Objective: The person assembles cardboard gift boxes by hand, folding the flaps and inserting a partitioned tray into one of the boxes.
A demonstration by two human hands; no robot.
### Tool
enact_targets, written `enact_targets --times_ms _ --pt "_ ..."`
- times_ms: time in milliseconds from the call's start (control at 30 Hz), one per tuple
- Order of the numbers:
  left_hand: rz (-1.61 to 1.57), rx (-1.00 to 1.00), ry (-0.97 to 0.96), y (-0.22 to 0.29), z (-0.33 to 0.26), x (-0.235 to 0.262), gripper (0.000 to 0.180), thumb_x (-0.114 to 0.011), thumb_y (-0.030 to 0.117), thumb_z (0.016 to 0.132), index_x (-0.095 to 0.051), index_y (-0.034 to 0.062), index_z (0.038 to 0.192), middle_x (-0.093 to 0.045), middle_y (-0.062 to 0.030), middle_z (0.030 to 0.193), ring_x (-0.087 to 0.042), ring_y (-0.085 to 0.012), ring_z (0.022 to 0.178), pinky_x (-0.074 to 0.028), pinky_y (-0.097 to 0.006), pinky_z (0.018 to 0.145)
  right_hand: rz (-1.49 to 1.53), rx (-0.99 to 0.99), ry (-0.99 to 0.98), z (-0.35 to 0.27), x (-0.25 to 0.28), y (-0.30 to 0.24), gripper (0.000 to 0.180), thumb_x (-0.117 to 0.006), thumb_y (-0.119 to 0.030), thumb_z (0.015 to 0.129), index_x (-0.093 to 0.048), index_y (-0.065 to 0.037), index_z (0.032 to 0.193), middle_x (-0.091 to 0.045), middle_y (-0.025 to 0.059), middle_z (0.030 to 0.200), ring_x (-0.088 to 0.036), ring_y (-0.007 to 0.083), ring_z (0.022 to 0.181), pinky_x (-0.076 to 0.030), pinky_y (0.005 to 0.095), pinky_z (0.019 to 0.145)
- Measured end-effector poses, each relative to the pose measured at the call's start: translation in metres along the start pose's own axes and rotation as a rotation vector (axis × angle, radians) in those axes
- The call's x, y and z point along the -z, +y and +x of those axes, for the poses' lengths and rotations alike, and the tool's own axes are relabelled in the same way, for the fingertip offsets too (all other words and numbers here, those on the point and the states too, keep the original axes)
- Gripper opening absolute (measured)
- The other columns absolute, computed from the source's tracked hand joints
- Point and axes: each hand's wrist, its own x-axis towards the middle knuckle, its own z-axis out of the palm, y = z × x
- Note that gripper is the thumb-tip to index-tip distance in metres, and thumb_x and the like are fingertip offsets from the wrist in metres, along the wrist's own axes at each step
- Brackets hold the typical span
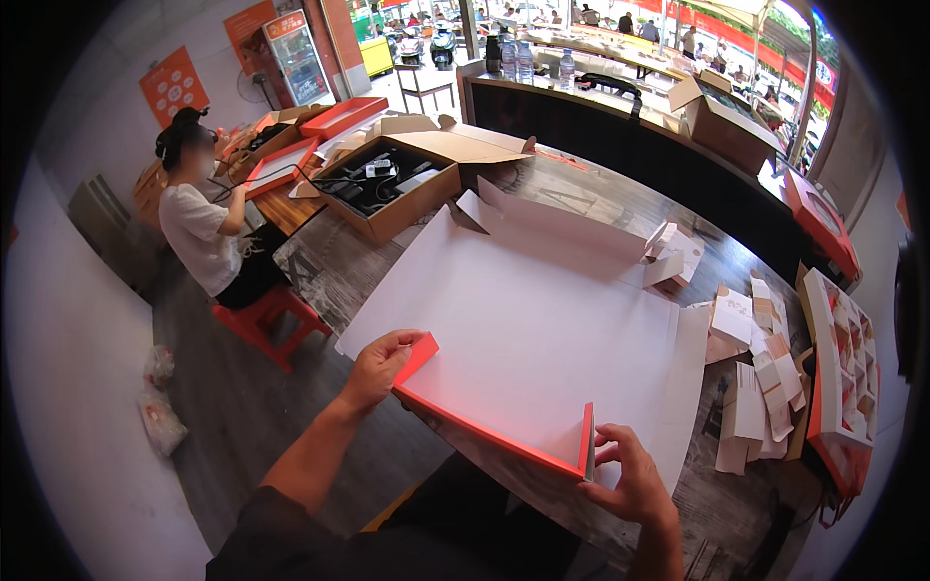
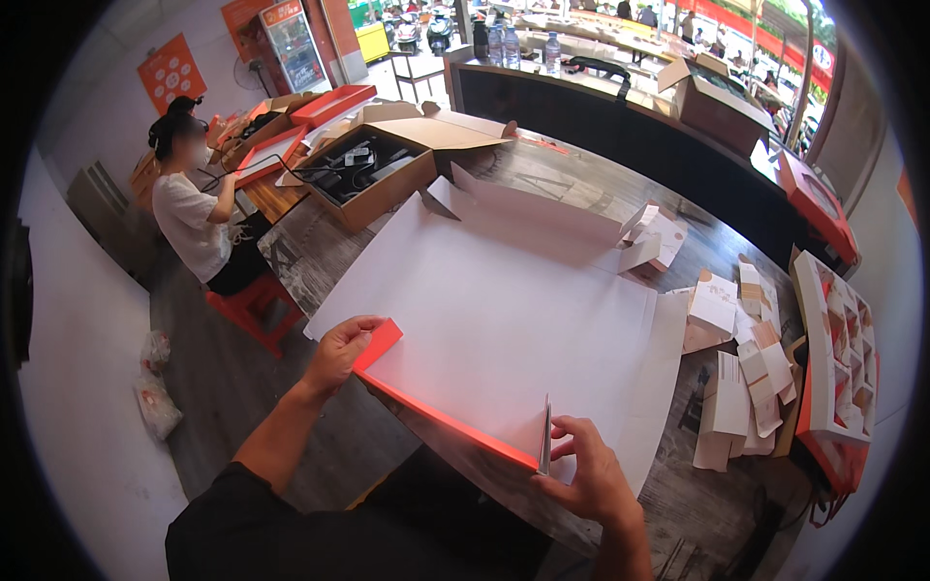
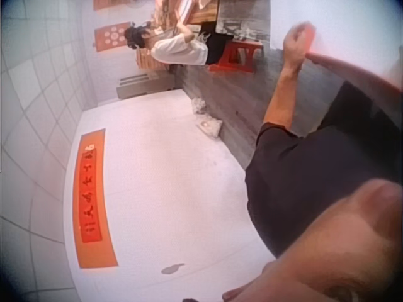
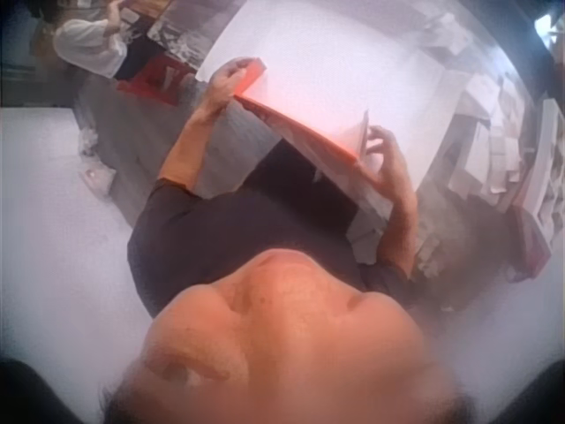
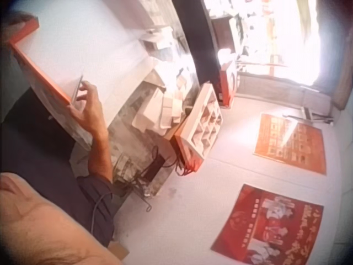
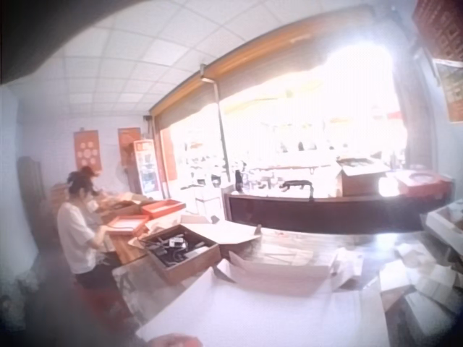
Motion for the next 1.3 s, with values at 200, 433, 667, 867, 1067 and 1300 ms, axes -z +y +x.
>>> enact_targets --times_ms 200,433,667,867,1067,1300 --pt "0.21 0.008 0.105 -0.005 0.007 -0.005 0.028 -0.056 0.008 0.104 -0.068 -0.0033 0.127 -0.072 -0.0109 0.119 -0.067 -0.0144 0.107 -0.054 -0.029 0.097 -0.238 0.14 0.109 0.002 -0.004 -0.009 0.061 -0.085 -0.004 0.068 -0.071 -0.016 0.126 -0.063 0.0104 0.107 -0.07 0.0233 0.081 -0.058 0.0337 0.066" --pt "0.54 -0.273 0.161 -0.011 0.007 0.005 0.027 -0.055 0.008 0.106 -0.067 0.0021 0.129 -0.066 -0.0062 0.125 -0.065 -0.0128 0.109 -0.056 -0.029 0.094 -0.306 0.211 0.08 0.004 -0.009 -0.005 0.047 -0.086 -0.003 0.067 -0.075 -0.014 0.111 -0.061 0.0053 0.085 -0.062 0.0208 0.066 -0.051 0.0335 0.057" --pt "0.402 -0.214 0.178 -0.011 0.001 0.008 0.029 -0.064 0.015 0.104 -0.067 0.0045 0.131 -0.063 -0.0063 0.128 -0.063 -0.0144 0.11 -0.055 -0.03 0.094 -0.298 0.18 0.061 0.003 -0.006 0.006 0.052 -0.094 -0.012 0.063 -0.072 -0.015 0.11 -0.06 -0.0012 0.07 -0.06 0.0184 0.064 -0.046 0.0341 0.058" --pt "0.488 -0.307 0.122 -0.015 0.006 0.011 0.038 -0.064 0.022 0.105 -0.062 0.0063 0.139 -0.063 -0.0055 0.13 -0.062 -0.0157 0.11 -0.052 -0.032 0.094 -0.281 0.238 0.092 0.002 0.002 0.004 0.05 -0.096 -0.022 0.066 -0.071 -0.013 0.108 -0.06 -0.0015 0.07 -0.06 0.0192 0.064 -0.046 0.0342 0.06" --pt "0.435 -0.338 0.136 -0.017 -0.011 0.011 0.04 -0.059 0.021 0.107 -0.058 0.0036 0.144 -0.06 -0.0095 0.139 -0.059 -0.0179 0.121 -0.049 -0.033 0.102 -0.301 0.265 0.061 0.006 0.003 0.006 0.049 -0.096 -0.03 0.067 -0.071 -0.01 0.104 -0.06 -0.0024 0.069 -0.06 0.0192 0.064 -0.052 0.0355 0.067" --pt "0.45 -0.38 0.123 -0.014 -0.003 0.013 0.034 -0.055 0.009 0.106 -0.064 -0.0007 0.137 -0.063 -0.0111 0.135 -0.059 -0.0202 0.126 -0.045 -0.032 0.11 -0.285 0.305 0.084 0.007 0.004 0.005 0.049 -0.095 -0.042 0.07 -0.072 -0.01 0.101 -0.059 -0.0031 0.066 -0.061 0.0177 0.061 -0.058 0.037 0.079"
